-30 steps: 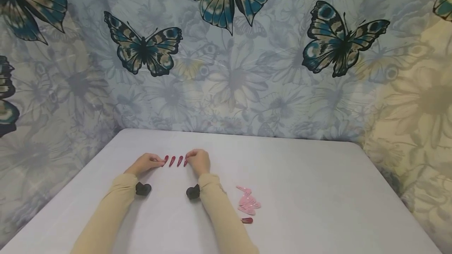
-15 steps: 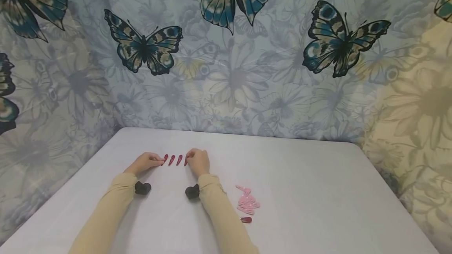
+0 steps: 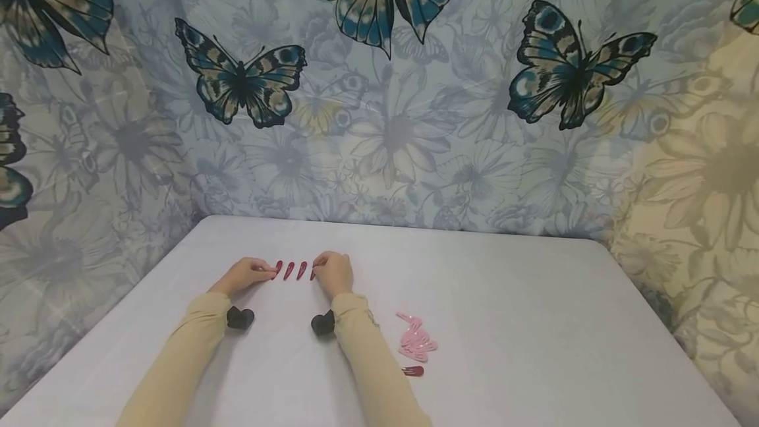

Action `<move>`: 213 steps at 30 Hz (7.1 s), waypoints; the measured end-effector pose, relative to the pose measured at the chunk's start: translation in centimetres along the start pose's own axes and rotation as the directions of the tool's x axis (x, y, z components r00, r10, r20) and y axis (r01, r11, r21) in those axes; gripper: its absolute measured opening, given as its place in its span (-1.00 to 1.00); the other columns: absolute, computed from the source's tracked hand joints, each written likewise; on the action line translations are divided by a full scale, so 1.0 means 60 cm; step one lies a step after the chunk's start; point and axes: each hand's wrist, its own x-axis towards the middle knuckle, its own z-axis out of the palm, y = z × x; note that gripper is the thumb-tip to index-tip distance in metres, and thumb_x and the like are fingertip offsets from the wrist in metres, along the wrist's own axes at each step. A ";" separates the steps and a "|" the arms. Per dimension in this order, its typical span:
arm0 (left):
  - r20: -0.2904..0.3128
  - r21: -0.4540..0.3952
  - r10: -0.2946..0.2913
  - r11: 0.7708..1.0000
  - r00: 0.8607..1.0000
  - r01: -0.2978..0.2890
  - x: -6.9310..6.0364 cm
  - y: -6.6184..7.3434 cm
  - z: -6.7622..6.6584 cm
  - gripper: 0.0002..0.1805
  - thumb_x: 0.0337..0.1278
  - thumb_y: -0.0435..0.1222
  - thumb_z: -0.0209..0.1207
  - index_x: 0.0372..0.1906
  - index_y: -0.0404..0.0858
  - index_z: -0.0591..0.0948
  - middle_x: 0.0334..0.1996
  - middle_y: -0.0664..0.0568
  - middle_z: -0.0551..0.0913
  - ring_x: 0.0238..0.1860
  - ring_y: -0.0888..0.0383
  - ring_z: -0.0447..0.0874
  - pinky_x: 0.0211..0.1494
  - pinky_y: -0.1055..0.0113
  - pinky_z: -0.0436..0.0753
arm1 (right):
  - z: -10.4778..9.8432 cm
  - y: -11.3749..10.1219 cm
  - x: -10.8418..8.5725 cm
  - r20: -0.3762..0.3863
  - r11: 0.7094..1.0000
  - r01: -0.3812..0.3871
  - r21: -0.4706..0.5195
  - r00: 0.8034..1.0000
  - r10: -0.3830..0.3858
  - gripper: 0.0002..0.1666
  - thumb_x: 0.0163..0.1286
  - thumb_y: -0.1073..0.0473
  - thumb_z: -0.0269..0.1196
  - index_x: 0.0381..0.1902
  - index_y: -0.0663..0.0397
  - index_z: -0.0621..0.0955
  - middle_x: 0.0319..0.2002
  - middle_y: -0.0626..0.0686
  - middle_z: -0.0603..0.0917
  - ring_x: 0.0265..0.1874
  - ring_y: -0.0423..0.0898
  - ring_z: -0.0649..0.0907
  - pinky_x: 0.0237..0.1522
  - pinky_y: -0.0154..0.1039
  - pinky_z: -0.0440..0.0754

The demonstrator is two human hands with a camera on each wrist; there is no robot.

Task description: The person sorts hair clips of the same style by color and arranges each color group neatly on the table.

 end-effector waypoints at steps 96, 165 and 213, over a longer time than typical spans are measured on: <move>0.050 0.017 0.076 0.997 0.996 -0.077 0.001 -0.001 -0.006 -0.78 0.20 -0.27 0.25 -0.22 -0.38 0.71 0.02 -0.32 0.66 0.09 -0.27 0.55 0.20 -0.11 0.45 | -0.276 0.105 -0.240 0.304 0.943 0.334 0.012 0.897 -0.321 -0.94 0.15 0.30 0.38 -0.37 0.09 0.72 -0.46 0.01 0.53 -0.41 -0.24 0.34 -0.34 -0.41 0.43; 0.031 0.015 0.086 0.996 0.996 -0.087 -0.001 0.000 -0.006 -0.77 0.18 -0.28 0.26 -0.23 -0.42 0.70 -0.02 -0.34 0.67 0.02 -0.25 0.57 0.15 -0.10 0.46 | -0.267 0.106 -0.233 0.377 0.930 0.355 0.097 0.851 -0.364 -0.86 0.28 0.34 0.28 -0.23 0.17 0.74 -0.29 0.06 0.78 -0.47 -0.35 0.52 0.23 -0.10 0.51; 0.031 0.001 0.074 0.997 0.997 -0.074 -0.007 0.005 -0.008 -0.78 0.19 -0.29 0.26 -0.23 -0.42 0.71 -0.01 -0.34 0.67 0.03 -0.25 0.58 0.19 -0.10 0.45 | -0.219 0.044 -0.099 0.368 0.993 0.120 0.006 0.923 -0.114 -0.63 0.12 0.27 0.43 -0.09 0.31 0.67 -0.26 0.15 0.71 -0.43 -0.17 0.33 -0.39 -0.39 0.27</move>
